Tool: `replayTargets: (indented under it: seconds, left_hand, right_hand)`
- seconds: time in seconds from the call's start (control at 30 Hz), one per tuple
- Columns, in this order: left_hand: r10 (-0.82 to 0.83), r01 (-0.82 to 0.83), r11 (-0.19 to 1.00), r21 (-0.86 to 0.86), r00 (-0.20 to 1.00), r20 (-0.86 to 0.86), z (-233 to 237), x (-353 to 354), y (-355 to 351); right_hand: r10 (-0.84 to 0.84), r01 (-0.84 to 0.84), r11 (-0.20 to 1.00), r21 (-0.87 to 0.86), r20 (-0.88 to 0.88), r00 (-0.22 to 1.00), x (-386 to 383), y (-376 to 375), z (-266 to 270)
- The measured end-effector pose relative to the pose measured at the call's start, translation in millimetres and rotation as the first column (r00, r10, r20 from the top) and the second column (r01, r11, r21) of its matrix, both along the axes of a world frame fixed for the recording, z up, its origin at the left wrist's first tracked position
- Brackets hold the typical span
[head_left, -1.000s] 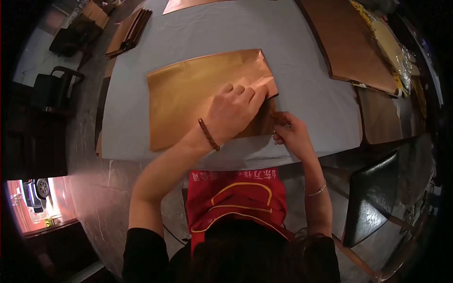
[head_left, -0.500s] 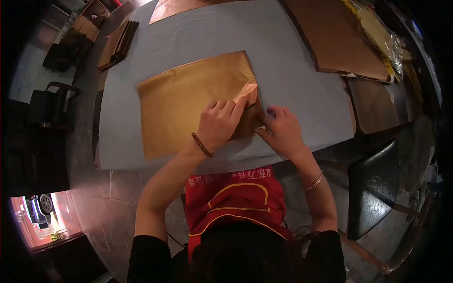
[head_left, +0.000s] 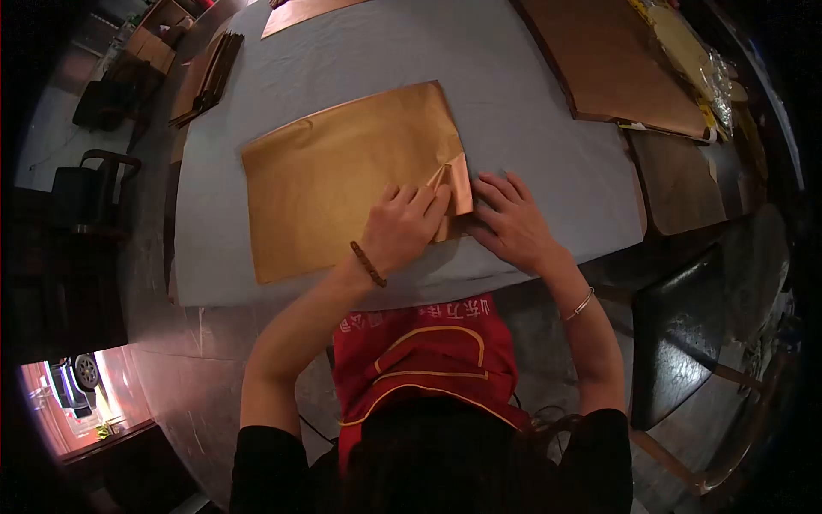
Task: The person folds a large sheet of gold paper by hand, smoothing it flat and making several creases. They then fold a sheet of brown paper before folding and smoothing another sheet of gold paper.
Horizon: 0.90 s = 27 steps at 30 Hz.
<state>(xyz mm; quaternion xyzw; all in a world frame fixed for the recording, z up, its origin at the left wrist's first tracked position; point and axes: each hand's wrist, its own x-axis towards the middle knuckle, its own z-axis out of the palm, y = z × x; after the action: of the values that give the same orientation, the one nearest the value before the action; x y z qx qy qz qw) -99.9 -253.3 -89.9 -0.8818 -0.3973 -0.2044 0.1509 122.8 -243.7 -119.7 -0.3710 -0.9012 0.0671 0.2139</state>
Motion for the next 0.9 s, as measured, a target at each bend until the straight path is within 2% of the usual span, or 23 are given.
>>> replayTargets:
  seconds: [0.1, 0.17, 0.27, 0.33, 0.4, 0.47, 0.63, 0.77, 0.9]
  left_hand:
    - [-0.057, 0.057, 0.997, -0.043, 0.998, -0.018, -9.1, 2.9, -4.0]
    - [-0.117, 0.119, 0.990, -0.073, 0.992, 0.040, -16.1, 6.0, -3.6]
    - [-0.111, 0.114, 0.992, -0.057, 0.993, 0.048, -20.2, 5.4, -3.5]
    - [-0.116, 0.119, 0.991, -0.062, 0.992, 0.049, -21.5, 4.4, -3.6]
    - [-0.118, 0.121, 0.990, -0.067, 0.992, 0.050, -22.7, 3.6, -3.5]
    - [-0.104, 0.107, 0.993, -0.058, 0.993, 0.053, -23.9, 3.6, -4.4]
    - [-0.084, 0.087, 0.994, -0.071, 0.995, 0.045, -25.7, 3.9, -3.9]
    - [-0.032, 0.029, 0.990, -0.135, 0.999, -0.020, -19.2, 10.3, -7.1]
    - [0.020, -0.028, 0.991, -0.131, 0.998, -0.063, -11.2, 22.1, -7.4]
  right_hand:
    - [0.005, -0.005, 1.000, 0.001, 0.016, 1.000, 1.0, 0.2, 0.3]
    - [0.007, -0.007, 1.000, -0.004, 0.035, 0.999, 2.0, 0.0, 0.6]
    - [0.024, -0.024, 0.999, -0.038, -0.003, 1.000, 3.0, 0.4, 0.4]
    - [0.026, -0.033, 0.998, -0.060, -0.110, 0.994, 3.3, 1.0, -0.6]
    - [0.030, -0.042, 0.996, -0.078, -0.144, 0.989, 7.2, 0.1, -0.8]
    - [0.033, -0.052, 0.994, -0.099, -0.177, 0.984, 12.5, -2.7, -1.0]
    - [0.111, -0.111, 0.994, 0.005, -0.088, 0.990, 21.3, -17.9, -4.1]
    - [0.084, -0.078, 0.995, 0.068, -0.081, 0.993, 20.2, -27.2, -3.6]
    - [0.061, -0.058, 0.998, 0.041, -0.082, 0.995, 20.3, -27.2, -6.3]
